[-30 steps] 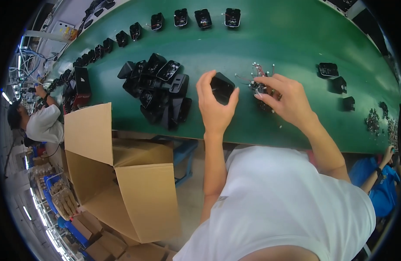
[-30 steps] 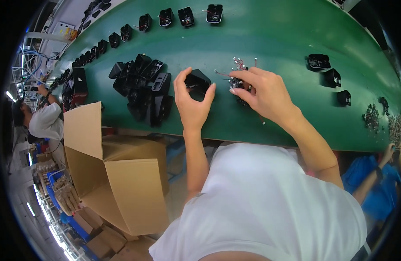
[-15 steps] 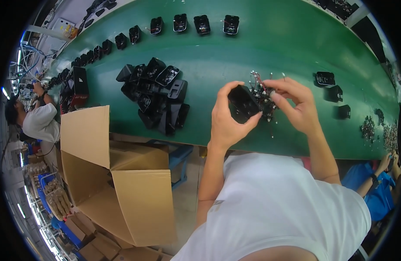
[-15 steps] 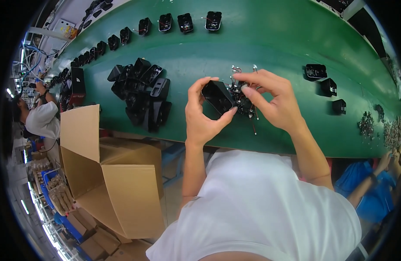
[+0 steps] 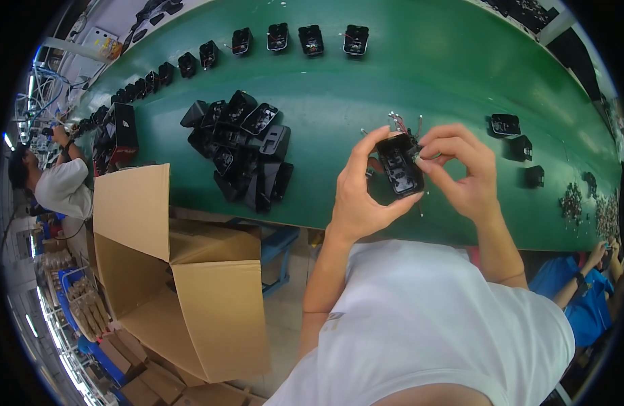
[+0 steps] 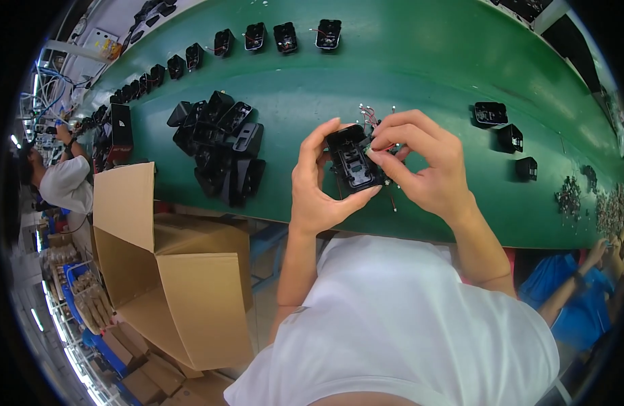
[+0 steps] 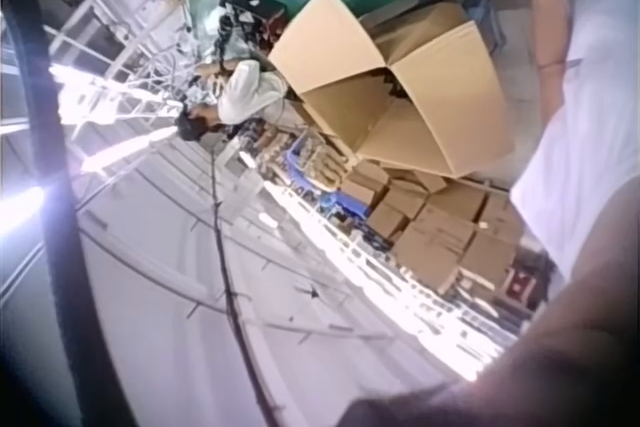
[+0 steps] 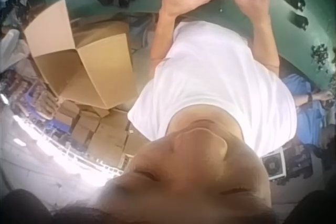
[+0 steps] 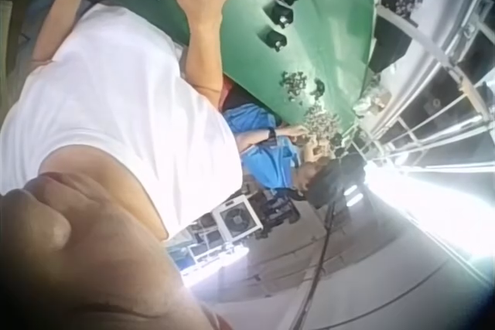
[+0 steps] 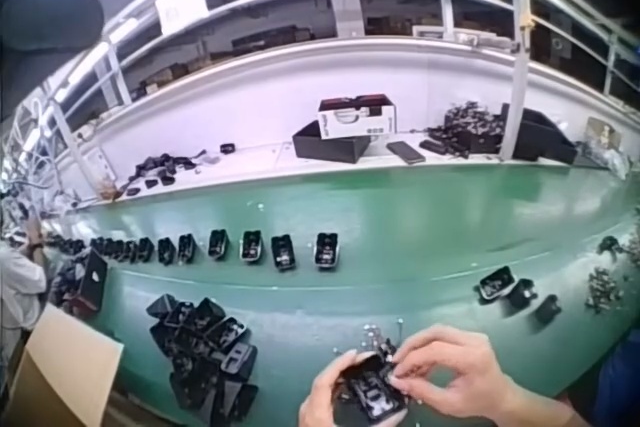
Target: The person assembles small electronic components into plastic housings by hand, taking components and wiring from a cardboard box and inserting them into the housings, then securing them with screws.
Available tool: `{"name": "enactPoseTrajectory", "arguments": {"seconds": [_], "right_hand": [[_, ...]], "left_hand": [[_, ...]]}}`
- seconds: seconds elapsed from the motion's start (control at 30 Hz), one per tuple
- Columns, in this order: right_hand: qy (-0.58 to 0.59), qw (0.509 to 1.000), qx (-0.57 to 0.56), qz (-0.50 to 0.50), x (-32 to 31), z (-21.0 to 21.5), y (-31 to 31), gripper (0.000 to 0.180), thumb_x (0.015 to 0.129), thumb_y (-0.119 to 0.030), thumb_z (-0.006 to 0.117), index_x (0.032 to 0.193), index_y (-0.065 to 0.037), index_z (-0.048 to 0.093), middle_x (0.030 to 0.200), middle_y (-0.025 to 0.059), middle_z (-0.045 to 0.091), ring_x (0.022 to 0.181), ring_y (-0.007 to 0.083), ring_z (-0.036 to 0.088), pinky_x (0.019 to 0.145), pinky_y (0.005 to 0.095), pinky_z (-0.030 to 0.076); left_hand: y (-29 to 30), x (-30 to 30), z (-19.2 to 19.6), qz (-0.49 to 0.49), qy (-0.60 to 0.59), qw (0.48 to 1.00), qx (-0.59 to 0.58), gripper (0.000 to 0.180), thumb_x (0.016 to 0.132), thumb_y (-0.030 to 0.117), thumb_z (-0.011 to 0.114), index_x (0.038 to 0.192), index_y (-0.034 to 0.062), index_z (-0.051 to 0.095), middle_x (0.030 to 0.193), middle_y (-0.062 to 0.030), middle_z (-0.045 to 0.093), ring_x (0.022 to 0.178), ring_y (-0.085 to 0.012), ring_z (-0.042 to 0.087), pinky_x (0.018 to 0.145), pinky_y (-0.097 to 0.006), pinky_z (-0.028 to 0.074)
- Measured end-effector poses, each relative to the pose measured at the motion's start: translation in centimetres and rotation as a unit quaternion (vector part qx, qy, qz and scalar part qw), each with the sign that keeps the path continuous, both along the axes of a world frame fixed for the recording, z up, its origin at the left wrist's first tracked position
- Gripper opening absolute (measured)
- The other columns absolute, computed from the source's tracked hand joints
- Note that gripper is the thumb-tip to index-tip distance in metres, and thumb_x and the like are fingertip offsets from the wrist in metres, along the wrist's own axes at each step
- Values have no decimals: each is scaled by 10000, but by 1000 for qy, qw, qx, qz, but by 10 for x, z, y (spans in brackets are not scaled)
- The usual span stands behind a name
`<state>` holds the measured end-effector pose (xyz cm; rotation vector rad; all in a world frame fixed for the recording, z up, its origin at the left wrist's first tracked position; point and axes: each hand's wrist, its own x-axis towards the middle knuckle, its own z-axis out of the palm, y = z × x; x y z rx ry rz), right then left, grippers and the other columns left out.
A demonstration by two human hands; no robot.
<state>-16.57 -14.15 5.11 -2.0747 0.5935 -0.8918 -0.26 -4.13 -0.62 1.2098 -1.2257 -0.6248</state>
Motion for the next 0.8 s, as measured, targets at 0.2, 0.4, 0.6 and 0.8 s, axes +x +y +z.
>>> {"name": "enactPoseTrajectory", "arguments": {"seconds": [0.2, 0.4, 0.6, 0.8], "right_hand": [[14, 997, -69, 28, -6, 8, 0, 195, 736, 54, 763, 903, -14, 690, 988, 111, 613, 813, 180, 634, 701, 285, 528], [1, 998, -62, 3, 6, 1, 21, 181, 728, 34, 766, 875, -35, 684, 1011, 105, 574, 803, 192, 615, 709, 294, 511], [0, 999, 5, 44, 4, -3, 19, 148, 741, 19, 745, 863, -32, 676, 1095, 121, 558, 839, 191, 610, 762, 311, 503], [-7, 994, 95, 58, 1, -9, 25, 146, 774, -42, 717, 918, -20, 704, 1269, 187, 550, 1033, 248, 611, 846, 351, 507]], "left_hand": [[3, 3, 8, 32, -27, 999, 20, 943, 614, 125, 916, 1427, 0, 456, 1249, -145, 625, 1111, -221, 632, 909, -335, 519], [4, 6, 20, 71, -100, 992, 0, 937, 586, 166, 915, 1418, 11, 512, 1131, -119, 657, 952, -216, 637, 762, -304, 508], [8, 14, 23, 48, -209, 975, -59, 994, 556, 226, 934, 1430, 5, 514, 1052, -118, 655, 923, -243, 632, 760, -344, 529], [9, 13, 18, 24, -207, 976, -56, 1046, 536, 268, 953, 1440, -2, 501, 1036, -132, 648, 937, -246, 631, 775, -362, 540]]}}
